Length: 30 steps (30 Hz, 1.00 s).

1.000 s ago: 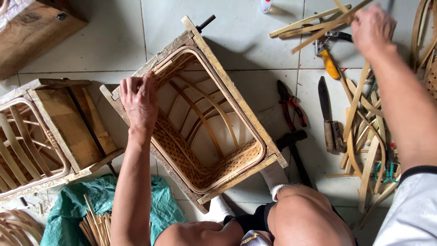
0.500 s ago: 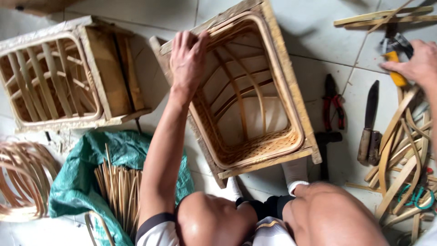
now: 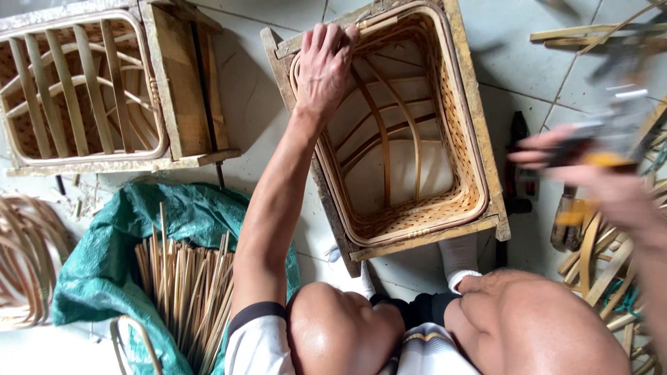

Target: The person inserts thin bamboo strips into a wooden mold to form the basket frame, then uses a hammer to tap them into place. The person applies glue along the frame edges to secure the strips.

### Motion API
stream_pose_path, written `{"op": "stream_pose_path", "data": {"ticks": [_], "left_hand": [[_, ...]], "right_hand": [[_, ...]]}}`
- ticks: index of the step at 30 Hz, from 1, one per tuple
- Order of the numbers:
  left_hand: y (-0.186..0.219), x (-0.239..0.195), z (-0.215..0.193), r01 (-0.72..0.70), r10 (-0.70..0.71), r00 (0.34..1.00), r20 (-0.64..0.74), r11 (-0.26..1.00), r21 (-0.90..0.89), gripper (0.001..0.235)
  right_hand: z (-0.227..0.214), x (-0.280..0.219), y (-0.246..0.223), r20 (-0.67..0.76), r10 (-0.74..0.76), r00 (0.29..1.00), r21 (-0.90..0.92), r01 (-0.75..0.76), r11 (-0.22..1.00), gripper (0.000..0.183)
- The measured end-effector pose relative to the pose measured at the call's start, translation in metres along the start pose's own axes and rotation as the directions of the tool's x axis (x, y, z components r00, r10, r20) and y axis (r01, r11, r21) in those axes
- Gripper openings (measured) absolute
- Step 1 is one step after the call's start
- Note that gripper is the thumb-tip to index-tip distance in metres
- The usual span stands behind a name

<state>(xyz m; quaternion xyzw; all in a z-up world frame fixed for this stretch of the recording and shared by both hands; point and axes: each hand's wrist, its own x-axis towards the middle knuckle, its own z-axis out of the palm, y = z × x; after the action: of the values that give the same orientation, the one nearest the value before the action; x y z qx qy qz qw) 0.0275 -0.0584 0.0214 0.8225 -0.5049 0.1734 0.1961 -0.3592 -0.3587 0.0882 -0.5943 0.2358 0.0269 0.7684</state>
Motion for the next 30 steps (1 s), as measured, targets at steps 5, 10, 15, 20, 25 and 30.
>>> {"op": "stream_pose_path", "data": {"ticks": [5,10,15,20,25,30], "left_hand": [[0.000,0.001,0.002,0.018,-0.017,1.000,-0.015,0.999,0.043,0.051],[0.000,0.004,0.000,0.054,-0.054,0.999,0.006,0.998,-0.042,0.049],[0.000,0.005,-0.006,0.024,-0.025,1.000,-0.018,0.998,-0.063,0.059],[0.000,0.005,-0.007,0.043,-0.045,0.999,-0.007,0.990,-0.133,0.048],[0.000,0.003,-0.009,0.057,-0.059,0.998,-0.004,0.987,-0.152,0.049],[0.000,0.004,-0.005,0.064,-0.066,0.998,-0.013,0.989,-0.134,0.050]], "right_hand": [[0.145,0.083,-0.030,0.123,0.091,0.988,-0.219,-0.062,0.974,0.038],[0.192,0.137,-0.005,0.028,0.240,0.970,-0.363,-0.214,0.907,0.054],[0.196,0.156,0.008,-0.031,0.197,0.980,-0.468,-0.188,0.863,0.077],[0.197,0.164,0.012,-0.025,0.246,0.969,-0.480,-0.227,0.847,0.061],[0.204,0.174,0.010,-0.026,0.121,0.992,-0.478,-0.119,0.870,0.049],[0.205,0.186,0.007,-0.049,0.128,0.990,-0.515,-0.135,0.846,0.081]]}}
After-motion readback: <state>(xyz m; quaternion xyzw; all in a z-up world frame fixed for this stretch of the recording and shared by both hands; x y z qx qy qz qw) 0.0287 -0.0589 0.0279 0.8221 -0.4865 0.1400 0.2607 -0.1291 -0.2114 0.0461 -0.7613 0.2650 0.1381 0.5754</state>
